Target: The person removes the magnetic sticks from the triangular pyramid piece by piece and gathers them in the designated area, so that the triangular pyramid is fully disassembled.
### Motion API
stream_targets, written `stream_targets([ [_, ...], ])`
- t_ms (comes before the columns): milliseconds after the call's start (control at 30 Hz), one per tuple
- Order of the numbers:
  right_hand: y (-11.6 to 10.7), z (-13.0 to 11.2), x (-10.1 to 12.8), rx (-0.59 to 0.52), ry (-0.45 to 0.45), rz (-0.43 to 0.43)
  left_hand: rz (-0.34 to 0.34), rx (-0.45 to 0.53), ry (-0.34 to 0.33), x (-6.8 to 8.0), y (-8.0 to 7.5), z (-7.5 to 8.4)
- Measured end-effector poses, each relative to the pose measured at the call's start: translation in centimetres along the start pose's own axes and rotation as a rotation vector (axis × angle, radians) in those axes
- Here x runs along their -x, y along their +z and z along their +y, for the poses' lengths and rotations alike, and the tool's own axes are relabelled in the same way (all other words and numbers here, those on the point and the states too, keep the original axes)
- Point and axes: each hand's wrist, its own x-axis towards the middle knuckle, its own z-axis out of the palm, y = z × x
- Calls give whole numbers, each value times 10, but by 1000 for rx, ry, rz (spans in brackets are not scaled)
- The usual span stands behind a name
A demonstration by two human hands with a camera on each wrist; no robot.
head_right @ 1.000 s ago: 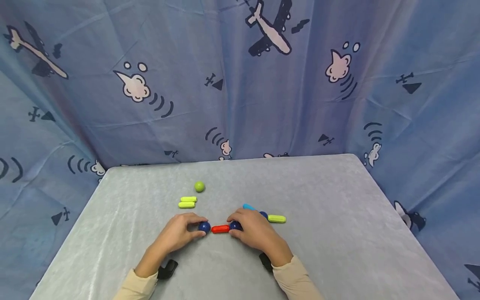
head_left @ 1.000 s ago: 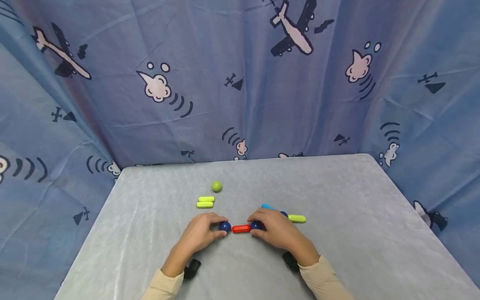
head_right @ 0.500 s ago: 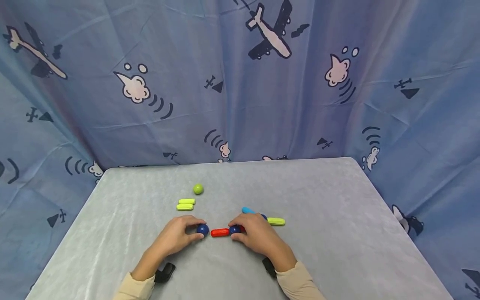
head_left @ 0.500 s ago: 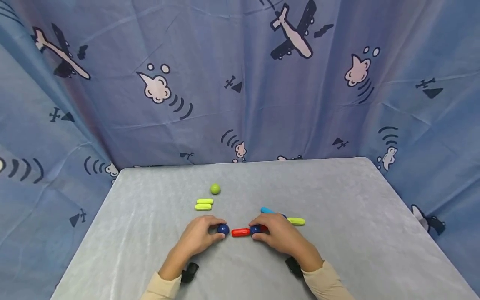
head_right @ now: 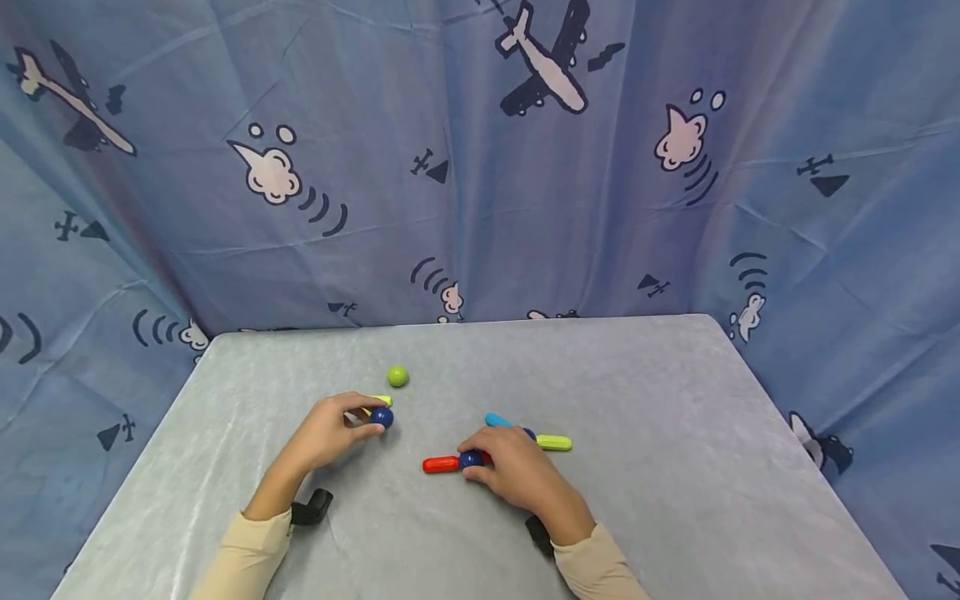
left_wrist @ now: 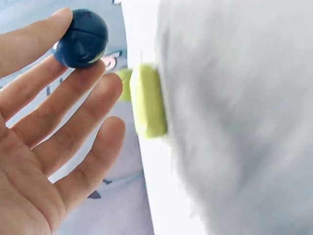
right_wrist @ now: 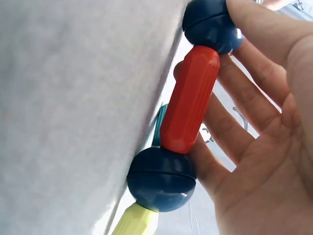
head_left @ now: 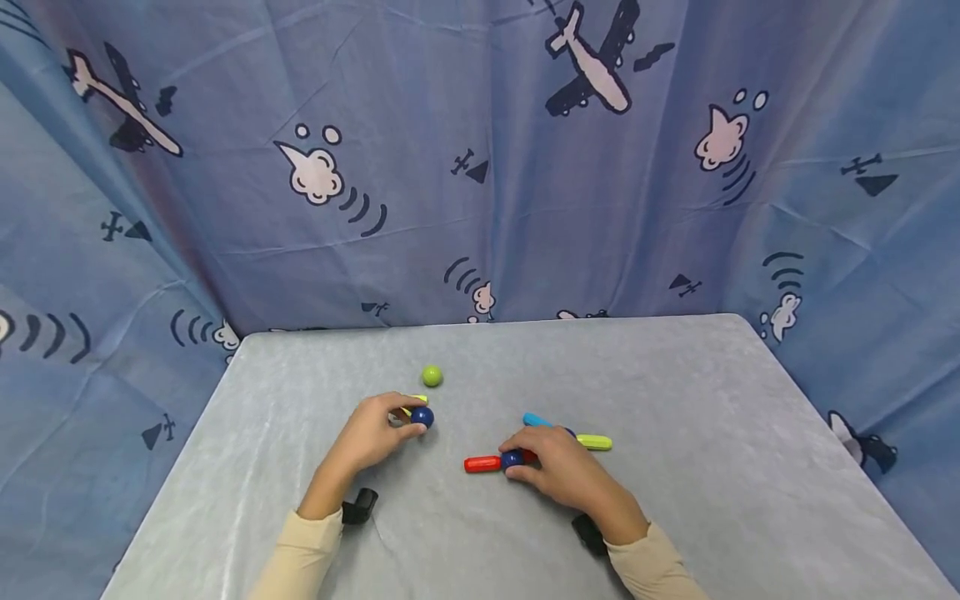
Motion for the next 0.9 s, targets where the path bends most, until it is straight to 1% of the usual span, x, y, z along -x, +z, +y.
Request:
stream_targets([
  [100, -1, 0, 0, -8, 3, -4, 14, -15, -6, -12, -10, -4],
  [233, -2, 0, 0, -11, 3, -7, -8, -26, -31, -29, -21, -10],
  [333, -3, -1, 0, -7, 7, -10, -25, -45, -62, -40, -24, -16],
  [467, -1, -1, 0, -11, 23, -24, -15, -62, -105, -51, -22, -27],
  [633, 1, -1, 2, -13, 36, -35, -4, -54, -165, -58, -17, -37],
  [767, 1, -1, 3, -3, 46, -27, 6, -50, -188, -65, -15, -38],
  [900, 0, 0, 2, 7, 43, -23, -5, -75, -185, -70, -13, -37],
])
